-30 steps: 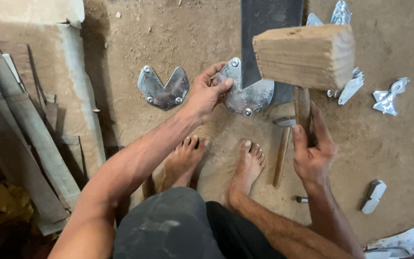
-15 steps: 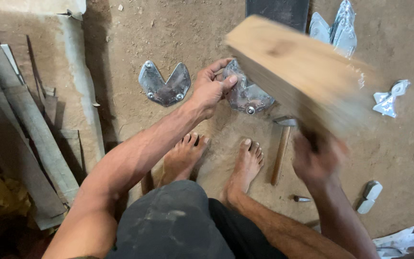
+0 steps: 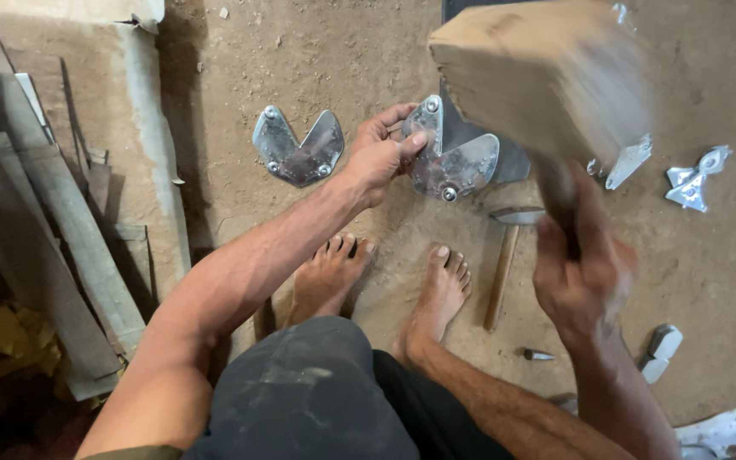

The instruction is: The person sits on the workshop floor and hammers cut sheet-metal pieces flat with a wooden mallet against a metal block. They reposition each piece by hand, hammer it, and set it aside with other finished pieces.

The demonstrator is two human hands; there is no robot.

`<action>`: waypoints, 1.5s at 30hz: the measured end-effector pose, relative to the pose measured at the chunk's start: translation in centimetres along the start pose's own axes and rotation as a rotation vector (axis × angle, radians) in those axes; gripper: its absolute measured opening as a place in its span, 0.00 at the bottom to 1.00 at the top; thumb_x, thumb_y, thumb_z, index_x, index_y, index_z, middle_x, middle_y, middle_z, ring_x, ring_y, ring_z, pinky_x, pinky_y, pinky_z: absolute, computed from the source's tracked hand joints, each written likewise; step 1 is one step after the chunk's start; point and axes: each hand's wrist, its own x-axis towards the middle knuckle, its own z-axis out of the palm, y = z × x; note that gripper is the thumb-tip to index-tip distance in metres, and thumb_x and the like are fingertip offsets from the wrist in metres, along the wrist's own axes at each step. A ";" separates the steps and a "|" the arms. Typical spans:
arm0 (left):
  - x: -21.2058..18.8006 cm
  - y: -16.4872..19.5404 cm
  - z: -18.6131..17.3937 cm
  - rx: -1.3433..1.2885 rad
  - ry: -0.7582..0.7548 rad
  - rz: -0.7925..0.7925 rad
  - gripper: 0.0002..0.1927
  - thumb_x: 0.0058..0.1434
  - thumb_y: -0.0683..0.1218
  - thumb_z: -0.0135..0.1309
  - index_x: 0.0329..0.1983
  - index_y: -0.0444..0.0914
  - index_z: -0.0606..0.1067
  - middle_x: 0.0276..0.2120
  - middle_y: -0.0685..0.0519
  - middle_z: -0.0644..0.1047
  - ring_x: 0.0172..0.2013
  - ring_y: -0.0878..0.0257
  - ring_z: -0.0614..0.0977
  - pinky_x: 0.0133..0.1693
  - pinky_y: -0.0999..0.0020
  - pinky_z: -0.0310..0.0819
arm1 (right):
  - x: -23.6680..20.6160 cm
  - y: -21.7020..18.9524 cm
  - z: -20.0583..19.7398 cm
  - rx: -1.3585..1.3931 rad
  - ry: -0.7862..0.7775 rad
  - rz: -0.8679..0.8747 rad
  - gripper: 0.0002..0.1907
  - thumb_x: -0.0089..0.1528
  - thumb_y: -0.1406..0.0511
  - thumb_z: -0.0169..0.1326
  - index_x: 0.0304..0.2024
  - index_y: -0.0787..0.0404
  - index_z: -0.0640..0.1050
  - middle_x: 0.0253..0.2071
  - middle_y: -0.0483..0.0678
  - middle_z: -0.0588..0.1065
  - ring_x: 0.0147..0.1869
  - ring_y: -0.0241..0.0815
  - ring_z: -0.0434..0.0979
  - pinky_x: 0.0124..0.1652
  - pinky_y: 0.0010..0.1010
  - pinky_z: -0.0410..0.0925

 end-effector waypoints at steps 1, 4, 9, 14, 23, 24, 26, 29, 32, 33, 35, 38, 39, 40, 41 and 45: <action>0.1 -0.1 -0.1 0.001 0.014 -0.013 0.22 0.64 0.36 0.57 0.61 0.39 0.73 0.40 0.56 0.84 0.32 0.68 0.84 0.30 0.68 0.79 | -0.1 0.0 -0.1 0.075 0.078 -0.107 0.29 0.72 0.67 0.57 0.75 0.53 0.67 0.48 0.59 0.79 0.42 0.50 0.82 0.42 0.38 0.73; 0.3 -0.4 -0.3 -0.006 0.007 -0.009 0.20 0.65 0.35 0.57 0.60 0.38 0.74 0.39 0.55 0.84 0.32 0.69 0.84 0.31 0.68 0.80 | -0.3 -0.3 -0.2 -0.200 -0.118 -0.064 0.29 0.68 0.65 0.62 0.71 0.54 0.72 0.39 0.58 0.78 0.35 0.52 0.80 0.37 0.41 0.71; 0.7 -1.1 -0.7 0.046 0.065 -0.019 0.21 0.62 0.34 0.57 0.58 0.42 0.74 0.38 0.57 0.84 0.29 0.71 0.80 0.28 0.71 0.73 | -0.6 -0.8 -0.4 -0.115 -0.058 -0.125 0.26 0.69 0.68 0.60 0.70 0.61 0.73 0.48 0.57 0.80 0.41 0.50 0.82 0.43 0.39 0.74; 0.7 -0.9 -0.7 -0.005 0.020 0.001 0.16 0.64 0.35 0.56 0.55 0.38 0.76 0.39 0.57 0.83 0.32 0.71 0.82 0.32 0.70 0.77 | -0.7 0.8 0.2 -0.088 -0.066 -0.152 0.25 0.68 0.67 0.62 0.67 0.62 0.74 0.45 0.57 0.81 0.39 0.49 0.83 0.39 0.37 0.74; 1.3 -1.7 -1.4 -0.088 0.031 -0.022 0.16 0.62 0.33 0.56 0.52 0.41 0.77 0.34 0.57 0.83 0.29 0.69 0.83 0.31 0.68 0.78 | -1.7 2.2 0.4 -0.278 -0.092 -0.160 0.29 0.64 0.65 0.66 0.67 0.60 0.76 0.28 0.54 0.74 0.27 0.48 0.73 0.31 0.40 0.68; 1.4 -1.7 -1.5 -0.054 0.029 0.011 0.15 0.63 0.32 0.57 0.50 0.40 0.77 0.32 0.58 0.80 0.27 0.69 0.80 0.29 0.68 0.76 | -1.8 2.2 0.4 -0.182 -0.064 -0.195 0.27 0.65 0.66 0.64 0.67 0.57 0.75 0.29 0.52 0.74 0.27 0.46 0.74 0.32 0.39 0.69; 1.5 -1.8 -1.5 0.009 0.002 0.072 0.12 0.64 0.32 0.61 0.48 0.37 0.79 0.28 0.60 0.75 0.23 0.70 0.74 0.25 0.69 0.71 | -1.7 2.2 0.5 -0.010 0.003 -0.254 0.23 0.68 0.68 0.61 0.65 0.51 0.74 0.30 0.49 0.74 0.28 0.40 0.74 0.33 0.36 0.69; 1.4 -1.5 -1.4 -0.026 0.017 0.054 0.14 0.60 0.33 0.56 0.48 0.38 0.81 0.32 0.55 0.83 0.25 0.68 0.79 0.25 0.70 0.73 | -1.6 2.7 0.7 -0.381 -0.108 -0.214 0.31 0.63 0.62 0.67 0.69 0.49 0.74 0.28 0.50 0.71 0.27 0.46 0.70 0.29 0.41 0.66; 1.0 -1.0 -1.0 -0.049 0.063 -0.053 0.15 0.61 0.35 0.57 0.49 0.41 0.77 0.36 0.57 0.84 0.29 0.69 0.83 0.28 0.70 0.77 | -1.4 3.4 0.8 -0.306 -0.055 -0.177 0.31 0.68 0.62 0.66 0.74 0.51 0.72 0.30 0.48 0.72 0.29 0.41 0.70 0.31 0.38 0.66; 0.9 -0.8 -0.7 -0.025 0.046 -0.029 0.15 0.62 0.34 0.58 0.51 0.39 0.77 0.36 0.57 0.84 0.29 0.69 0.82 0.28 0.71 0.75 | -1.4 3.5 0.8 -0.264 -0.031 -0.217 0.31 0.68 0.63 0.65 0.73 0.52 0.72 0.30 0.47 0.72 0.28 0.39 0.70 0.31 0.38 0.66; 0.6 -0.5 -0.4 0.013 0.023 0.025 0.16 0.64 0.34 0.59 0.55 0.35 0.78 0.37 0.55 0.84 0.29 0.69 0.80 0.27 0.72 0.72 | -1.4 3.7 0.8 -0.176 0.005 -0.307 0.30 0.68 0.65 0.64 0.72 0.54 0.71 0.29 0.47 0.72 0.27 0.37 0.70 0.29 0.37 0.66; 0.4 -0.1 0.0 -0.050 0.052 -0.045 0.20 0.62 0.34 0.56 0.58 0.39 0.74 0.37 0.55 0.84 0.32 0.68 0.84 0.29 0.69 0.79 | -1.3 3.3 0.7 -0.315 -0.072 -0.189 0.31 0.66 0.62 0.66 0.71 0.52 0.73 0.28 0.47 0.72 0.24 0.39 0.67 0.26 0.36 0.65; 0.3 0.0 0.0 -0.035 0.044 -0.030 0.20 0.63 0.35 0.56 0.58 0.38 0.74 0.37 0.55 0.84 0.30 0.69 0.82 0.29 0.70 0.77 | -1.1 3.1 0.7 -0.294 -0.047 -0.179 0.31 0.67 0.62 0.66 0.72 0.52 0.73 0.27 0.47 0.71 0.24 0.39 0.67 0.27 0.37 0.64; 0.2 0.1 0.0 -0.019 0.037 -0.028 0.19 0.63 0.35 0.56 0.58 0.38 0.74 0.37 0.56 0.84 0.29 0.70 0.81 0.28 0.71 0.75 | -0.9 2.9 0.7 -0.273 -0.028 -0.158 0.31 0.68 0.62 0.66 0.72 0.52 0.73 0.27 0.47 0.71 0.25 0.39 0.67 0.28 0.37 0.64; 0.2 0.1 -0.1 -0.004 0.026 -0.023 0.19 0.64 0.35 0.57 0.58 0.38 0.74 0.37 0.56 0.84 0.28 0.71 0.80 0.27 0.72 0.73 | -0.7 2.7 0.6 -0.256 -0.006 -0.139 0.30 0.69 0.62 0.66 0.73 0.52 0.72 0.27 0.46 0.70 0.25 0.39 0.67 0.28 0.38 0.64; -0.1 -0.3 -0.3 0.029 0.048 0.054 0.19 0.65 0.35 0.57 0.59 0.35 0.75 0.36 0.54 0.82 0.29 0.69 0.79 0.29 0.69 0.75 | 1.0 3.1 0.7 -0.227 -0.017 -0.205 0.27 0.69 0.65 0.62 0.71 0.51 0.73 0.39 0.50 0.76 0.36 0.41 0.74 0.37 0.37 0.70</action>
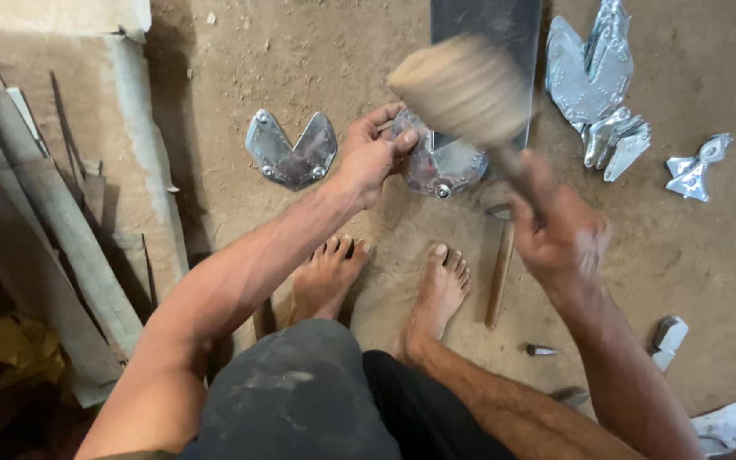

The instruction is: The person sits on the workshop floor and hammers cut sheet-metal pieces flat with a wooden mallet against a metal block. They reposition each piece by hand, hammer it, and set it aside with other finished pieces.

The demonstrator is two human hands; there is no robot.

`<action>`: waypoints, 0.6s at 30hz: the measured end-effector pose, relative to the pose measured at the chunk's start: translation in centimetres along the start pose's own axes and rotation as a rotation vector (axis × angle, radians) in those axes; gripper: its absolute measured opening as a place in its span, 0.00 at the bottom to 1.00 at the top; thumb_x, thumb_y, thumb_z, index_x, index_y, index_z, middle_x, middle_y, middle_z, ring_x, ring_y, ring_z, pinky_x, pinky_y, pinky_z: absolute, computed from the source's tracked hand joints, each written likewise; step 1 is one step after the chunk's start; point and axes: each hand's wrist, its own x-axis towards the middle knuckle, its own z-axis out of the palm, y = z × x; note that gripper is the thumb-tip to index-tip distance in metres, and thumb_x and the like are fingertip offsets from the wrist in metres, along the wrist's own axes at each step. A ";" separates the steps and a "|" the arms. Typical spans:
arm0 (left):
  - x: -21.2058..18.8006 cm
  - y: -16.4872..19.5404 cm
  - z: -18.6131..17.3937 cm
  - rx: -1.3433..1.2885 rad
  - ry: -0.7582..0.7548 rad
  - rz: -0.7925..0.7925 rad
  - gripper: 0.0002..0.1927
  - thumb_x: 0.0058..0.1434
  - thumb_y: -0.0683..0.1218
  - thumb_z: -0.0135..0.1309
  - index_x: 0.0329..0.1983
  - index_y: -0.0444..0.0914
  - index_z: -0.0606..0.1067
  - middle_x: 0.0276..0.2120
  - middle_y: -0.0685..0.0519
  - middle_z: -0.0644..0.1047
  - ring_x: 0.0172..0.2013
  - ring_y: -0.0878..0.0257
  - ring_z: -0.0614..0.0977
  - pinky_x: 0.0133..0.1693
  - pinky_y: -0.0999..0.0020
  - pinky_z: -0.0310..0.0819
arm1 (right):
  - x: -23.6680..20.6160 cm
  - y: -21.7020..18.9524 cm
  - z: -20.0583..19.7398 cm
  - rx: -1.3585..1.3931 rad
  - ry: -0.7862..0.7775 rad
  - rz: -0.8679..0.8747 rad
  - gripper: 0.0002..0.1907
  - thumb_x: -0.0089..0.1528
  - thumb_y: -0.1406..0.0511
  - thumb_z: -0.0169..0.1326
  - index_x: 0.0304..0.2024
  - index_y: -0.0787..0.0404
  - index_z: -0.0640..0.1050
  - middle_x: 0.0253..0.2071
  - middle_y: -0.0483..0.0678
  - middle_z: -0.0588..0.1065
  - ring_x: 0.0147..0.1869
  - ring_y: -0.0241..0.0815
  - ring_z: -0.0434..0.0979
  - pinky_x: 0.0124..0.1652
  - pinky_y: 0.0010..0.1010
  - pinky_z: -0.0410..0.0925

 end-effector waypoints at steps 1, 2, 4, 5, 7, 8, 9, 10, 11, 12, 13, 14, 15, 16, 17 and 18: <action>-0.1 -0.2 0.1 0.024 0.042 0.018 0.19 0.64 0.35 0.57 0.59 0.35 0.75 0.37 0.53 0.82 0.32 0.68 0.81 0.32 0.67 0.78 | 0.0 0.4 0.0 0.119 0.041 0.042 0.25 0.71 0.66 0.60 0.70 0.53 0.72 0.46 0.51 0.77 0.42 0.40 0.77 0.42 0.36 0.73; 0.0 -0.3 0.5 0.048 0.088 0.042 0.19 0.64 0.35 0.57 0.58 0.34 0.74 0.39 0.52 0.83 0.35 0.66 0.83 0.34 0.66 0.81 | 0.2 1.0 0.2 0.243 0.084 0.077 0.23 0.73 0.67 0.58 0.70 0.55 0.71 0.53 0.53 0.79 0.48 0.40 0.80 0.48 0.35 0.76; 0.0 -0.3 1.8 0.239 0.136 0.186 0.20 0.64 0.36 0.57 0.60 0.34 0.72 0.40 0.51 0.82 0.37 0.66 0.82 0.36 0.69 0.80 | -1.1 2.1 0.0 0.332 0.040 0.306 0.23 0.75 0.67 0.57 0.73 0.57 0.71 0.42 0.48 0.77 0.39 0.35 0.74 0.39 0.30 0.70; -0.1 -0.1 2.7 0.335 0.157 0.267 0.21 0.65 0.37 0.57 0.61 0.34 0.71 0.41 0.51 0.82 0.38 0.66 0.82 0.37 0.70 0.79 | -1.9 2.6 0.1 0.379 0.022 0.413 0.24 0.76 0.67 0.57 0.74 0.58 0.71 0.37 0.46 0.76 0.34 0.32 0.71 0.35 0.28 0.68; -0.3 0.8 4.9 0.434 0.205 0.231 0.24 0.64 0.39 0.56 0.64 0.34 0.69 0.42 0.46 0.81 0.38 0.63 0.80 0.35 0.67 0.77 | -3.9 3.3 1.0 0.676 0.117 0.542 0.27 0.74 0.66 0.53 0.74 0.59 0.64 0.50 0.40 0.74 0.36 0.28 0.71 0.34 0.23 0.68; -0.6 1.5 6.0 0.486 0.228 0.209 0.25 0.64 0.40 0.56 0.65 0.35 0.67 0.42 0.43 0.80 0.37 0.61 0.79 0.34 0.65 0.75 | -5.0 3.5 1.6 0.827 0.167 0.608 0.29 0.73 0.65 0.51 0.74 0.59 0.61 0.56 0.37 0.73 0.37 0.26 0.70 0.33 0.20 0.68; -1.0 2.4 6.9 0.557 0.191 0.264 0.29 0.64 0.42 0.57 0.67 0.36 0.63 0.48 0.42 0.77 0.44 0.59 0.78 0.41 0.63 0.75 | -6.0 3.7 2.2 0.832 0.164 0.623 0.29 0.73 0.65 0.51 0.75 0.59 0.61 0.48 0.39 0.72 0.34 0.27 0.69 0.32 0.21 0.66; -1.4 3.5 7.7 0.629 0.152 0.322 0.33 0.64 0.44 0.58 0.70 0.37 0.59 0.54 0.42 0.74 0.51 0.58 0.78 0.49 0.62 0.75 | -6.9 3.9 2.7 0.839 0.164 0.637 0.29 0.74 0.66 0.51 0.76 0.58 0.61 0.40 0.40 0.71 0.32 0.28 0.67 0.30 0.21 0.64; -1.9 4.7 8.3 0.700 0.113 0.374 0.37 0.65 0.46 0.59 0.72 0.38 0.55 0.60 0.42 0.71 0.58 0.56 0.77 0.56 0.60 0.75 | -7.6 4.1 3.1 0.846 0.157 0.654 0.29 0.75 0.66 0.51 0.77 0.58 0.61 0.32 0.42 0.71 0.29 0.28 0.65 0.29 0.21 0.61; -2.4 6.0 8.6 0.914 0.070 0.574 0.38 0.64 0.48 0.61 0.72 0.38 0.56 0.63 0.41 0.68 0.63 0.53 0.71 0.62 0.56 0.68 | -8.2 4.3 3.4 0.905 0.123 0.751 0.29 0.74 0.66 0.50 0.77 0.57 0.62 0.30 0.41 0.70 0.27 0.28 0.65 0.26 0.21 0.61; -2.8 7.2 8.7 1.127 0.014 0.776 0.39 0.64 0.51 0.64 0.72 0.38 0.57 0.66 0.41 0.65 0.69 0.49 0.65 0.67 0.52 0.62 | -8.6 4.5 3.7 0.967 0.091 0.849 0.28 0.73 0.65 0.49 0.76 0.56 0.63 0.29 0.41 0.70 0.25 0.27 0.64 0.24 0.20 0.60; -3.0 8.3 8.6 1.332 -0.061 0.985 0.40 0.64 0.53 0.67 0.72 0.38 0.58 0.70 0.40 0.62 0.74 0.46 0.58 0.72 0.48 0.55 | -8.9 4.6 3.9 1.029 0.065 0.947 0.28 0.72 0.65 0.49 0.75 0.55 0.64 0.27 0.40 0.69 0.23 0.27 0.64 0.22 0.20 0.60; -2.9 9.2 8.5 1.535 -0.237 0.957 0.39 0.60 0.54 0.67 0.70 0.41 0.63 0.70 0.43 0.63 0.73 0.47 0.59 0.72 0.47 0.53 | -9.1 4.7 4.0 1.090 0.088 0.967 0.28 0.72 0.65 0.48 0.75 0.54 0.64 0.27 0.40 0.70 0.23 0.27 0.64 0.22 0.20 0.61; -2.6 10.0 8.4 1.729 -0.418 0.918 0.37 0.55 0.54 0.67 0.67 0.45 0.67 0.70 0.46 0.64 0.73 0.47 0.59 0.71 0.46 0.51 | -9.2 4.9 4.2 1.151 0.107 0.987 0.28 0.72 0.64 0.48 0.75 0.54 0.63 0.27 0.40 0.70 0.23 0.26 0.64 0.22 0.19 0.61; -2.2 10.4 8.4 1.910 -0.611 0.870 0.36 0.51 0.54 0.67 0.65 0.48 0.71 0.70 0.49 0.65 0.72 0.47 0.59 0.71 0.44 0.49 | -9.2 5.1 4.2 1.208 0.127 1.010 0.28 0.72 0.64 0.48 0.75 0.53 0.63 0.27 0.40 0.70 0.22 0.26 0.65 0.22 0.19 0.62; -1.7 10.7 8.4 1.925 -0.657 0.874 0.36 0.51 0.55 0.67 0.65 0.47 0.72 0.69 0.48 0.66 0.72 0.47 0.60 0.71 0.45 0.49 | -9.1 5.3 4.4 1.211 0.106 1.014 0.28 0.72 0.63 0.48 0.75 0.53 0.64 0.27 0.40 0.70 0.22 0.26 0.64 0.22 0.19 0.61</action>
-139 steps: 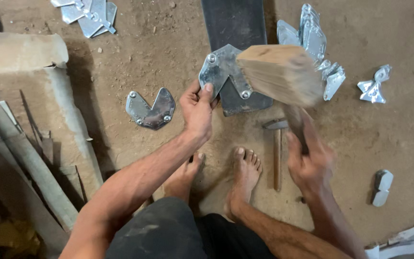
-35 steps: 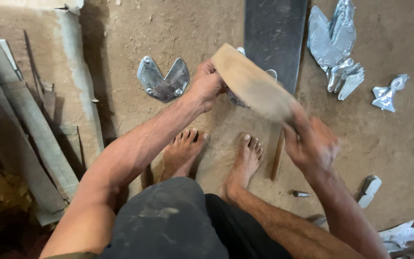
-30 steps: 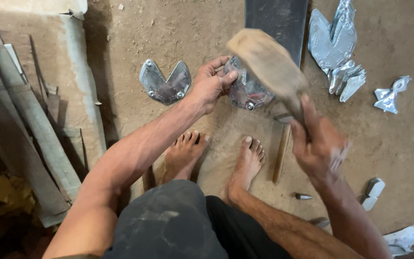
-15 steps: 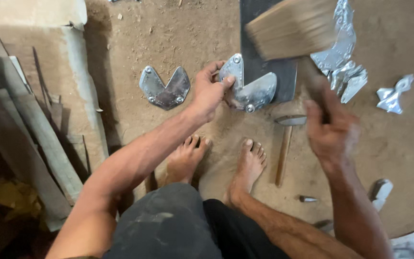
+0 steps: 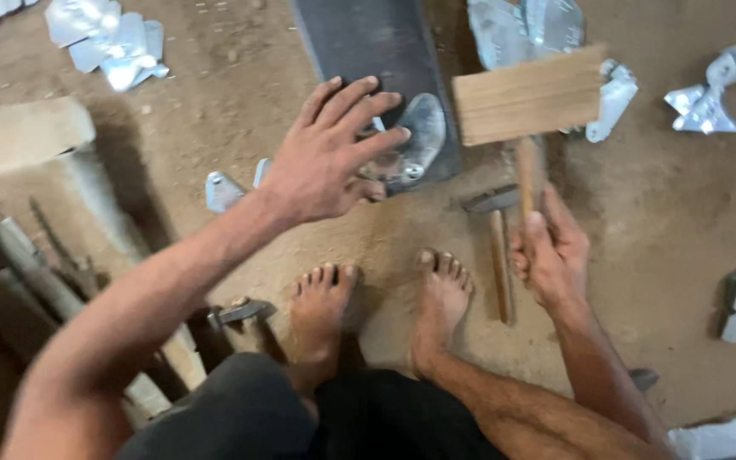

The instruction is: The person sits on the workshop floor and hammers cut sheet-metal pieces flat with a wooden mallet against a metal block. They reposition each piece by hand, hammer it, and set it aside with other finished pieces.

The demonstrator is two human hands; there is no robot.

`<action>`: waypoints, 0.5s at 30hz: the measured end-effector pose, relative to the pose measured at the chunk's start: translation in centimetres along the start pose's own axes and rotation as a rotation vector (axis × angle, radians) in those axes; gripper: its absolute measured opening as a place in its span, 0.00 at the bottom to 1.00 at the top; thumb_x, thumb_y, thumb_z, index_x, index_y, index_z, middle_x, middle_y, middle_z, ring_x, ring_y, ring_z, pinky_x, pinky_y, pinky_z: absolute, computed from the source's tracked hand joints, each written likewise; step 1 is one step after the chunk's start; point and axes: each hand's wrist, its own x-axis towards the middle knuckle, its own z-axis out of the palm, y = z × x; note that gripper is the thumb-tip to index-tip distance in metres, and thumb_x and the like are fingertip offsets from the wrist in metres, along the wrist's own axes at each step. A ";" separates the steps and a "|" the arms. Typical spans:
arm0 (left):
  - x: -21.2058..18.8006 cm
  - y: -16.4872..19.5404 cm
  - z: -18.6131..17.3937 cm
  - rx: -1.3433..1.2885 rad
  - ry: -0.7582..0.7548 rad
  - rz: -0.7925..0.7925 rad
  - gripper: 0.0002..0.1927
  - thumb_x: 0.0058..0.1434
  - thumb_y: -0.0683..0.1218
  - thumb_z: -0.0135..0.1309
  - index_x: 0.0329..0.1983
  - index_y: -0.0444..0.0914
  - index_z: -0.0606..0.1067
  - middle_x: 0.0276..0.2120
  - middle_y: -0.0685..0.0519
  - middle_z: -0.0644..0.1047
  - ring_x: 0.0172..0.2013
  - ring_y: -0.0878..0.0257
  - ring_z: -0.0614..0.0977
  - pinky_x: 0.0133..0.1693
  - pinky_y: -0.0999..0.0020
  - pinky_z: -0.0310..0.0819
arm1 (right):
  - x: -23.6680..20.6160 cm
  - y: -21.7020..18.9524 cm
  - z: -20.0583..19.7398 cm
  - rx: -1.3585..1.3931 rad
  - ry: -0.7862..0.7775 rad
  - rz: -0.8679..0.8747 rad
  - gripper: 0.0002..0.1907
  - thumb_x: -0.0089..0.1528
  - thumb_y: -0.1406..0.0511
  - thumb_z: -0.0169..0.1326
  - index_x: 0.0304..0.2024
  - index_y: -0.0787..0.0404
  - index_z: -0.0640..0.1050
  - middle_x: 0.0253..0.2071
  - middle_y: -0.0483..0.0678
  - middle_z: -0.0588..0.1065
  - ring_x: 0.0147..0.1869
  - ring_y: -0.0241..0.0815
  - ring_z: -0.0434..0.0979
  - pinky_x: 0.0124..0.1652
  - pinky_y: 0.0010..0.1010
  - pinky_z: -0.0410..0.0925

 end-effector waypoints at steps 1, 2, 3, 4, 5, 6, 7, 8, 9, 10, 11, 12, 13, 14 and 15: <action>0.4 -0.3 0.1 0.009 -0.019 0.030 0.36 0.51 0.56 0.67 0.65 0.46 0.73 0.68 0.48 0.66 0.71 0.47 0.61 0.71 0.45 0.50 | 0.3 0.0 0.0 -0.010 -0.017 0.011 0.28 0.72 0.63 0.48 0.75 0.52 0.64 0.26 0.41 0.70 0.22 0.26 0.64 0.21 0.19 0.61; 0.8 -0.6 0.2 0.023 -0.036 0.060 0.36 0.52 0.56 0.67 0.65 0.45 0.73 0.68 0.48 0.66 0.71 0.47 0.63 0.71 0.45 0.50 | 0.6 0.1 0.0 -0.017 -0.036 0.018 0.28 0.72 0.63 0.48 0.75 0.52 0.65 0.26 0.41 0.70 0.21 0.26 0.63 0.21 0.19 0.61; 1.3 -0.7 0.4 0.024 -0.029 0.064 0.36 0.53 0.58 0.67 0.65 0.45 0.73 0.68 0.49 0.67 0.70 0.47 0.63 0.71 0.44 0.50 | 0.9 0.1 -0.1 -0.010 -0.050 0.026 0.28 0.72 0.63 0.48 0.75 0.52 0.65 0.26 0.41 0.70 0.21 0.26 0.63 0.21 0.19 0.60; 1.7 -0.7 0.5 0.022 -0.024 0.062 0.36 0.55 0.59 0.67 0.66 0.44 0.73 0.67 0.50 0.67 0.69 0.47 0.64 0.71 0.44 0.50 | 1.3 0.1 -0.1 -0.005 -0.069 0.039 0.27 0.72 0.63 0.48 0.75 0.51 0.65 0.26 0.41 0.70 0.21 0.26 0.63 0.20 0.19 0.60; 2.0 -0.6 0.6 0.021 -0.019 0.056 0.36 0.57 0.60 0.67 0.66 0.43 0.73 0.67 0.51 0.68 0.69 0.47 0.64 0.71 0.43 0.50 | 1.5 0.1 -0.1 0.000 -0.091 0.053 0.27 0.72 0.62 0.47 0.74 0.51 0.66 0.26 0.40 0.70 0.21 0.25 0.63 0.20 0.19 0.60; 2.2 -0.4 0.6 0.029 -0.017 0.058 0.36 0.57 0.61 0.67 0.66 0.44 0.74 0.67 0.51 0.68 0.69 0.48 0.64 0.71 0.43 0.50 | 1.7 0.1 -0.2 -0.015 -0.080 0.039 0.27 0.72 0.63 0.48 0.75 0.52 0.66 0.27 0.40 0.70 0.21 0.25 0.63 0.21 0.19 0.60; 2.3 -0.3 0.6 0.036 -0.014 0.057 0.36 0.57 0.61 0.67 0.66 0.44 0.74 0.67 0.52 0.68 0.68 0.48 0.65 0.71 0.44 0.50 | 1.9 0.0 -0.3 -0.032 -0.072 0.027 0.27 0.72 0.64 0.48 0.75 0.53 0.66 0.27 0.40 0.70 0.22 0.25 0.63 0.21 0.20 0.60; 2.4 -0.1 0.6 0.043 -0.011 0.053 0.36 0.57 0.62 0.66 0.66 0.44 0.75 0.67 0.52 0.69 0.68 0.48 0.65 0.71 0.44 0.50 | 1.9 -0.2 -0.5 -0.050 -0.067 0.015 0.27 0.72 0.64 0.48 0.75 0.54 0.66 0.27 0.41 0.70 0.22 0.25 0.63 0.21 0.20 0.60; 2.4 0.0 0.5 0.056 -0.021 0.042 0.37 0.56 0.62 0.66 0.66 0.44 0.75 0.67 0.52 0.69 0.68 0.48 0.65 0.71 0.44 0.50 | 1.9 -0.4 -0.7 -0.114 -0.067 -0.092 0.27 0.72 0.65 0.48 0.75 0.57 0.65 0.28 0.42 0.72 0.22 0.26 0.65 0.22 0.22 0.63; 2.4 0.0 0.5 0.068 -0.031 0.031 0.37 0.56 0.62 0.66 0.66 0.44 0.75 0.67 0.52 0.69 0.67 0.48 0.66 0.71 0.44 0.50 | 1.9 -0.6 -0.9 -0.177 -0.067 -0.199 0.27 0.72 0.66 0.48 0.74 0.59 0.64 0.30 0.44 0.74 0.23 0.27 0.68 0.22 0.24 0.65; 2.3 0.0 0.4 0.079 -0.042 0.023 0.38 0.55 0.63 0.65 0.67 0.44 0.75 0.66 0.52 0.69 0.67 0.49 0.66 0.71 0.44 0.50 | 1.8 -0.9 -1.1 -0.239 -0.065 -0.305 0.27 0.72 0.67 0.48 0.74 0.62 0.63 0.31 0.45 0.76 0.23 0.28 0.71 0.22 0.26 0.67; 2.3 0.0 0.4 0.085 -0.045 0.024 0.38 0.55 0.63 0.65 0.67 0.44 0.75 0.66 0.52 0.70 0.67 0.49 0.66 0.71 0.44 0.50 | 1.6 -1.3 -1.4 -0.273 -0.045 -0.394 0.27 0.73 0.67 0.48 0.75 0.62 0.62 0.30 0.45 0.76 0.23 0.28 0.71 0.24 0.25 0.67; 2.2 0.0 0.4 0.088 -0.050 0.025 0.38 0.56 0.63 0.65 0.67 0.44 0.75 0.66 0.52 0.70 0.66 0.48 0.66 0.71 0.45 0.51 | 1.5 -1.6 -1.7 -0.308 -0.024 -0.481 0.27 0.74 0.67 0.47 0.75 0.63 0.62 0.29 0.44 0.76 0.23 0.27 0.71 0.25 0.25 0.67; 2.2 -0.1 0.5 0.092 -0.052 0.029 0.37 0.56 0.64 0.65 0.67 0.44 0.75 0.67 0.52 0.70 0.66 0.48 0.66 0.71 0.45 0.51 | 1.4 -1.9 -1.9 -0.343 0.000 -0.570 0.27 0.74 0.68 0.47 0.75 0.64 0.61 0.28 0.44 0.76 0.23 0.27 0.71 0.26 0.24 0.68; 2.2 -0.1 0.5 0.099 -0.048 0.033 0.37 0.57 0.63 0.65 0.67 0.44 0.75 0.67 0.52 0.70 0.66 0.49 0.66 0.71 0.46 0.51 | 1.4 -2.2 -2.0 -0.483 0.018 -0.642 0.28 0.74 0.68 0.49 0.76 0.64 0.61 0.31 0.46 0.77 0.25 0.30 0.72 0.27 0.25 0.68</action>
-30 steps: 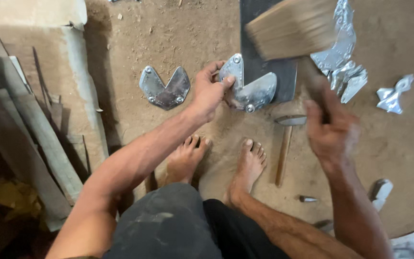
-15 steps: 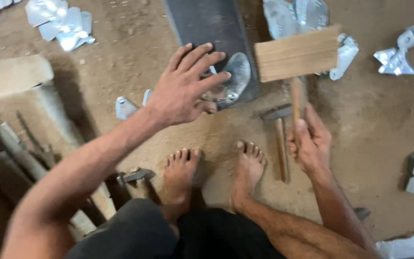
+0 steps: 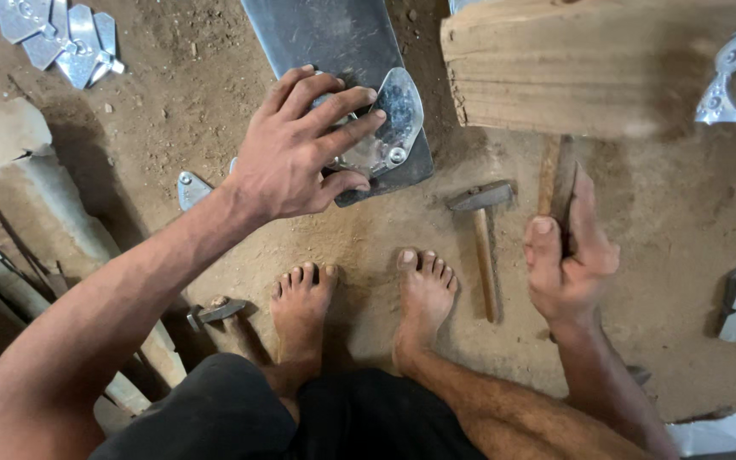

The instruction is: The person sits on the workshop floor and hammers cut sheet-metal pieces flat with a wooden mallet against a metal block. They reposition each piece by hand, hammer it, and set it aside with other finished pieces.

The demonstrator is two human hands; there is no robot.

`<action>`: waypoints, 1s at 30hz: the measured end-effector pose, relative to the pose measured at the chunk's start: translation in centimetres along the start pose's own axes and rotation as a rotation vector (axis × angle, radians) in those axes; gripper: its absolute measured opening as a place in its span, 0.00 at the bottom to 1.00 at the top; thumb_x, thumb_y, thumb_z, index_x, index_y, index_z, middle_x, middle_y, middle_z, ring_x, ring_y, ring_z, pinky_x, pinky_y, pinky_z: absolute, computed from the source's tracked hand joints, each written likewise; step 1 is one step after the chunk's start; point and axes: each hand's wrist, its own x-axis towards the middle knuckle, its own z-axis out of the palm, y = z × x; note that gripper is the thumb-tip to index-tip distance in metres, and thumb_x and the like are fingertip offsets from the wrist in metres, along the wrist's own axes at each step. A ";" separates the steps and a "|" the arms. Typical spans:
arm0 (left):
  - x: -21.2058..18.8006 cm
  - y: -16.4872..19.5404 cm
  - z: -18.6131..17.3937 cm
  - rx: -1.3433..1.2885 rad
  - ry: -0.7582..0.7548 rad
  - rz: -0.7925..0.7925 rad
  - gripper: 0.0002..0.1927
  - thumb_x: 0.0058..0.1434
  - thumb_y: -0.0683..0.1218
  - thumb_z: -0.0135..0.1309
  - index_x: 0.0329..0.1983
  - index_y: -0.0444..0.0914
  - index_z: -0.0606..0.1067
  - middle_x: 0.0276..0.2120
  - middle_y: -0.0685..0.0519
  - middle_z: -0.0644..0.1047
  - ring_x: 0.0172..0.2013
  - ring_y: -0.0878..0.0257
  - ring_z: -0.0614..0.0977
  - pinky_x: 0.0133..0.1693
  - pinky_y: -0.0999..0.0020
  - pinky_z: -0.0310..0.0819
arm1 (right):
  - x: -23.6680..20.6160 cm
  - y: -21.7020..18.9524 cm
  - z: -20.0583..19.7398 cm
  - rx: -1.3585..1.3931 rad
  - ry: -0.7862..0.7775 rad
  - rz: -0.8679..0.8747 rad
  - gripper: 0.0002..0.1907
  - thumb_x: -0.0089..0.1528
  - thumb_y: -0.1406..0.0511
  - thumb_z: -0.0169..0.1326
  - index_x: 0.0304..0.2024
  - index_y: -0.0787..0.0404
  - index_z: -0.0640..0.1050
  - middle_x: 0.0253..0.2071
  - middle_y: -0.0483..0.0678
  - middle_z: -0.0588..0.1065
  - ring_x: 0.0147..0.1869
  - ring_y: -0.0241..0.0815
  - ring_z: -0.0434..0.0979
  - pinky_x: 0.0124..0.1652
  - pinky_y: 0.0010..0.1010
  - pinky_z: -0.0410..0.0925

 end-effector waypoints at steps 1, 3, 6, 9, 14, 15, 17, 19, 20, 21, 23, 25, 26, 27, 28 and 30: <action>0.0 0.0 0.1 0.003 0.005 0.003 0.36 0.57 0.63 0.65 0.66 0.44 0.75 0.67 0.52 0.70 0.67 0.49 0.66 0.71 0.47 0.51 | 0.2 -0.1 -0.1 -0.143 -0.014 -0.070 0.29 0.74 0.68 0.50 0.76 0.63 0.61 0.35 0.49 0.78 0.27 0.32 0.73 0.28 0.25 0.68; 0.0 0.0 0.1 0.008 0.013 0.006 0.37 0.56 0.63 0.65 0.66 0.45 0.76 0.67 0.52 0.70 0.66 0.49 0.67 0.71 0.47 0.52 | 0.6 -0.5 -0.2 -0.217 -0.048 -0.066 0.29 0.74 0.68 0.52 0.77 0.64 0.62 0.45 0.53 0.79 0.30 0.35 0.74 0.30 0.25 0.70; 0.1 -0.1 -0.1 0.023 0.015 0.004 0.37 0.55 0.63 0.65 0.66 0.44 0.76 0.66 0.52 0.71 0.66 0.49 0.67 0.70 0.47 0.52 | 1.2 -1.0 0.0 -0.063 -0.031 0.103 0.29 0.73 0.68 0.52 0.76 0.64 0.63 0.51 0.53 0.80 0.30 0.34 0.75 0.31 0.25 0.72; 0.4 -0.2 -0.6 0.005 0.009 0.004 0.36 0.57 0.63 0.65 0.66 0.44 0.76 0.66 0.52 0.71 0.66 0.49 0.67 0.70 0.47 0.53 | 1.6 -1.4 0.0 -0.071 0.050 0.160 0.28 0.70 0.68 0.50 0.73 0.63 0.63 0.41 0.50 0.78 0.28 0.32 0.74 0.30 0.25 0.71; 0.6 1.7 -0.8 -0.016 0.082 -0.059 0.38 0.53 0.63 0.66 0.64 0.44 0.75 0.64 0.51 0.70 0.64 0.49 0.67 0.68 0.45 0.54 | 1.2 -0.7 0.2 -0.154 -0.061 0.146 0.29 0.71 0.69 0.53 0.74 0.65 0.64 0.51 0.51 0.79 0.32 0.29 0.73 0.34 0.24 0.71; 0.4 2.6 -0.7 -0.019 0.083 -0.148 0.39 0.52 0.62 0.67 0.65 0.43 0.74 0.64 0.49 0.69 0.63 0.48 0.67 0.66 0.45 0.55 | 0.8 -0.4 0.4 -0.074 -0.042 0.190 0.28 0.72 0.68 0.52 0.75 0.65 0.64 0.45 0.48 0.76 0.32 0.29 0.71 0.33 0.23 0.70; 0.0 4.3 -0.4 -0.023 0.098 -0.311 0.41 0.52 0.61 0.68 0.65 0.40 0.72 0.63 0.46 0.68 0.60 0.46 0.68 0.62 0.44 0.57 | -0.1 0.2 0.8 0.077 0.014 0.268 0.28 0.74 0.67 0.51 0.76 0.64 0.65 0.33 0.42 0.72 0.31 0.28 0.68 0.31 0.22 0.66; -0.4 5.5 -0.1 -0.047 0.071 -0.351 0.41 0.52 0.56 0.68 0.68 0.39 0.70 0.65 0.44 0.66 0.60 0.45 0.68 0.61 0.46 0.59 | -1.2 0.8 1.4 0.210 0.026 0.354 0.28 0.73 0.66 0.51 0.75 0.64 0.64 0.30 0.40 0.70 0.28 0.26 0.66 0.28 0.21 0.64; -0.6 5.8 0.1 -0.062 0.058 -0.367 0.41 0.53 0.53 0.68 0.70 0.39 0.70 0.66 0.43 0.65 0.61 0.45 0.68 0.60 0.47 0.60 | -1.5 1.1 1.6 0.273 0.036 0.398 0.29 0.72 0.66 0.51 0.75 0.63 0.64 0.29 0.39 0.69 0.27 0.26 0.65 0.27 0.20 0.63; -0.7 5.9 0.2 -0.070 0.061 -0.360 0.41 0.53 0.53 0.68 0.70 0.39 0.69 0.66 0.43 0.65 0.61 0.45 0.68 0.61 0.46 0.60 | -1.7 1.4 1.8 0.272 0.018 0.387 0.28 0.73 0.67 0.51 0.75 0.64 0.64 0.29 0.39 0.69 0.27 0.26 0.65 0.27 0.20 0.63; -0.8 5.6 0.3 -0.081 0.069 -0.344 0.41 0.54 0.53 0.68 0.70 0.39 0.69 0.66 0.44 0.65 0.61 0.46 0.68 0.61 0.46 0.60 | -1.7 1.6 1.9 0.274 -0.013 0.360 0.28 0.73 0.68 0.51 0.76 0.65 0.65 0.30 0.40 0.69 0.27 0.26 0.65 0.27 0.21 0.62; -0.7 5.0 0.3 -0.066 0.090 -0.295 0.41 0.54 0.55 0.68 0.70 0.39 0.69 0.66 0.43 0.65 0.61 0.45 0.68 0.61 0.45 0.60 | -1.3 1.1 1.6 0.183 -0.009 0.282 0.28 0.73 0.68 0.51 0.75 0.66 0.64 0.30 0.41 0.72 0.27 0.27 0.68 0.25 0.22 0.66; -0.6 4.7 0.3 -0.057 0.100 -0.269 0.41 0.55 0.55 0.68 0.70 0.39 0.69 0.65 0.42 0.65 0.61 0.45 0.68 0.61 0.44 0.59 | -1.0 0.7 1.3 0.139 -0.005 0.242 0.27 0.73 0.69 0.51 0.74 0.67 0.64 0.31 0.42 0.73 0.26 0.28 0.70 0.23 0.23 0.67; -0.5 4.4 0.3 -0.048 0.096 -0.263 0.41 0.54 0.55 0.68 0.70 0.39 0.69 0.65 0.42 0.65 0.60 0.45 0.68 0.61 0.45 0.59 | -0.6 0.1 0.9 0.143 0.011 0.182 0.27 0.73 0.68 0.50 0.74 0.66 0.64 0.30 0.42 0.74 0.26 0.28 0.70 0.24 0.23 0.67; -0.4 4.2 0.3 -0.042 0.090 -0.257 0.42 0.54 0.56 0.68 0.70 0.39 0.69 0.65 0.42 0.65 0.60 0.45 0.68 0.60 0.45 0.60 | -0.2 -0.6 0.5 0.144 0.027 0.125 0.26 0.74 0.68 0.50 0.74 0.66 0.64 0.29 0.42 0.74 0.25 0.28 0.71 0.25 0.24 0.67; -0.2 4.1 0.2 -0.043 0.073 -0.250 0.42 0.53 0.56 0.68 0.70 0.39 0.69 0.65 0.43 0.65 0.60 0.45 0.68 0.60 0.46 0.60 | 0.5 -1.9 -0.3 0.132 0.063 0.053 0.26 0.76 0.67 0.49 0.76 0.64 0.63 0.29 0.43 0.75 0.25 0.27 0.71 0.26 0.23 0.67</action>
